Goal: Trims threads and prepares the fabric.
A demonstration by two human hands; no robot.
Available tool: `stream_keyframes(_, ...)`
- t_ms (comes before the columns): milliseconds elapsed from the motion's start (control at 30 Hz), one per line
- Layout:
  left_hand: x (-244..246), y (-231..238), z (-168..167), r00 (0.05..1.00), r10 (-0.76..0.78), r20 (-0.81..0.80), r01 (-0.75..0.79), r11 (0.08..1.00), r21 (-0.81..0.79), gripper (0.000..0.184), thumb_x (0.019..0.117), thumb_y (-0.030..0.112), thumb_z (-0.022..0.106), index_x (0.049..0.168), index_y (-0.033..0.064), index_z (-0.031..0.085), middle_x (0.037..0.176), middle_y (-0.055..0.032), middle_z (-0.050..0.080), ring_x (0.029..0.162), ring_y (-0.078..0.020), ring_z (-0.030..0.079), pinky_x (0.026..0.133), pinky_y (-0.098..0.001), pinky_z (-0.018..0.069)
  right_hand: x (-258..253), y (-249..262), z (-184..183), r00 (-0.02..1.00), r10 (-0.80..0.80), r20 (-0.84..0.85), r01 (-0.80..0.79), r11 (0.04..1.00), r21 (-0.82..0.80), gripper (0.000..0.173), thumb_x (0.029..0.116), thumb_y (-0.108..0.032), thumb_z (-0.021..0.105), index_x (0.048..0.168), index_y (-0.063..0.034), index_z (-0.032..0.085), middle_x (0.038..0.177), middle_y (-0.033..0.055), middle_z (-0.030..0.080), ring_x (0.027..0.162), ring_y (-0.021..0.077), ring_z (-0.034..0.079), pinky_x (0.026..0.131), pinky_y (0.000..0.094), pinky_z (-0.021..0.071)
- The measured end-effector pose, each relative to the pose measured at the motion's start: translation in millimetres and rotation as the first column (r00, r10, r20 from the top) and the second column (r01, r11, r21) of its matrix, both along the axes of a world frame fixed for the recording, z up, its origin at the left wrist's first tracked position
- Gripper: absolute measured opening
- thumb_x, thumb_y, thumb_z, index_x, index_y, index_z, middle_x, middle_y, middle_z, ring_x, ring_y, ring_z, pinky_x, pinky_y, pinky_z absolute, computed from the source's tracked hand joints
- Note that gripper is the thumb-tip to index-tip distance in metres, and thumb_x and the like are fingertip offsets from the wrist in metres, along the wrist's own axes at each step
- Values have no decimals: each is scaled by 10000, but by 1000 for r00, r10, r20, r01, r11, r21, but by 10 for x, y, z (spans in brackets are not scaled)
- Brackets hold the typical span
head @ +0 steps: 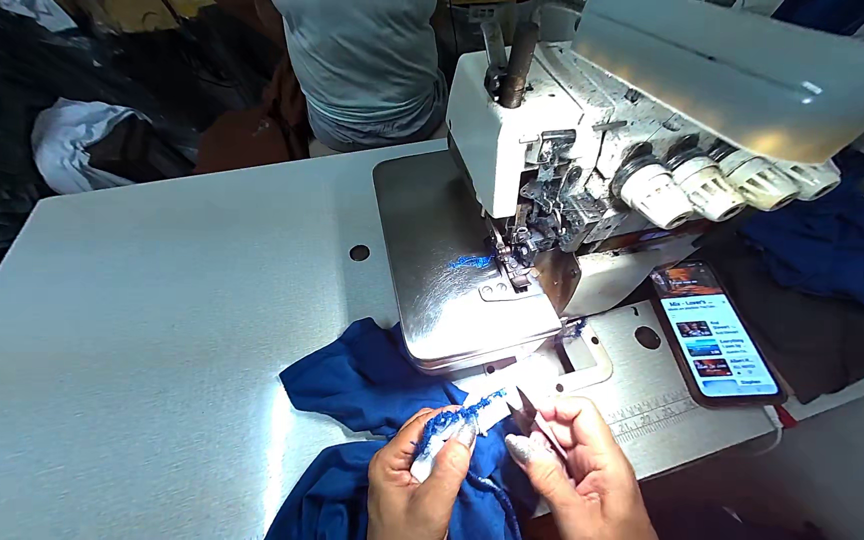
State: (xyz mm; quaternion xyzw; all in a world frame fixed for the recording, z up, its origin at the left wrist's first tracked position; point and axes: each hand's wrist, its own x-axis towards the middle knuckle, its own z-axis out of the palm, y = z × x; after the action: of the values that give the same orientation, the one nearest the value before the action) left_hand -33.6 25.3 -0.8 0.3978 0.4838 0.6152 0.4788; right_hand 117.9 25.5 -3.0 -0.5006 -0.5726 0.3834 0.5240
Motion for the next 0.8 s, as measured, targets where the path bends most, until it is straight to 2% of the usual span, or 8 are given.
stream_keyframes(167,-30,33,59,991,-61,119,67,996,-52,200,814,-45,752,1012,-18,752,939,-62,778,869,-106,747,823,-268,622,223,231,19,962,84,260,-85,996,-7,359,931,-262,668,1211,-41,706,864,-46,698,712,-59,587,649,129,509)
stream_keyframes(267,-53,49,69,991,-75,111,84,993,-82,181,809,-48,743,982,6,756,909,-39,778,846,-87,745,810,-256,622,245,263,15,948,141,286,-132,990,-53,165,886,-178,615,946,-71,724,763,-51,662,677,-62,573,606,122,468)
stream_keyframes(333,-71,52,80,989,-106,106,115,989,-91,203,796,-42,761,992,9,756,911,-34,777,851,-88,744,811,-257,622,225,254,34,956,133,261,-126,991,-46,134,877,-130,590,900,-61,702,752,-48,647,682,-70,568,618,105,461)
stream_keyframes(500,-100,70,117,983,-76,169,105,980,-169,184,752,-89,756,902,16,746,833,-43,767,779,-88,742,761,-259,630,270,224,149,978,203,54,-191,966,-173,98,907,-112,599,939,-78,686,786,-84,647,692,-77,577,618,105,475)
stream_keyframes(567,-133,94,133,972,-91,216,134,972,-193,182,749,-92,751,884,30,746,822,-44,763,767,-86,739,757,-258,628,310,207,76,959,209,192,-187,974,-129,160,912,-233,647,986,-97,683,780,-76,637,690,-58,572,618,133,480)
stream_keyframes(633,-158,114,130,964,-105,245,157,966,-204,179,749,-90,753,876,36,750,819,-48,765,768,-89,742,757,-262,630,322,189,17,915,161,369,-169,986,-10,417,962,-446,653,1203,-108,684,818,-51,632,674,-14,532,602,179,468)
stream_keyframes(700,-174,127,93,961,-154,231,196,966,-170,162,779,-66,763,914,23,759,851,-54,765,800,-92,739,781,-262,624,337,185,12,872,95,479,-168,980,111,411,1022,-433,571,1284,-140,693,921,-13,712,741,25,625,645,225,533)
stream_keyframes(800,-184,138,48,965,-180,193,206,970,-128,160,791,-38,777,943,10,770,882,-62,769,827,-96,740,801,-262,620,338,164,124,843,69,534,-185,969,166,296,1033,-296,582,1170,-105,761,864,77,728,725,147,665,635,320,527)
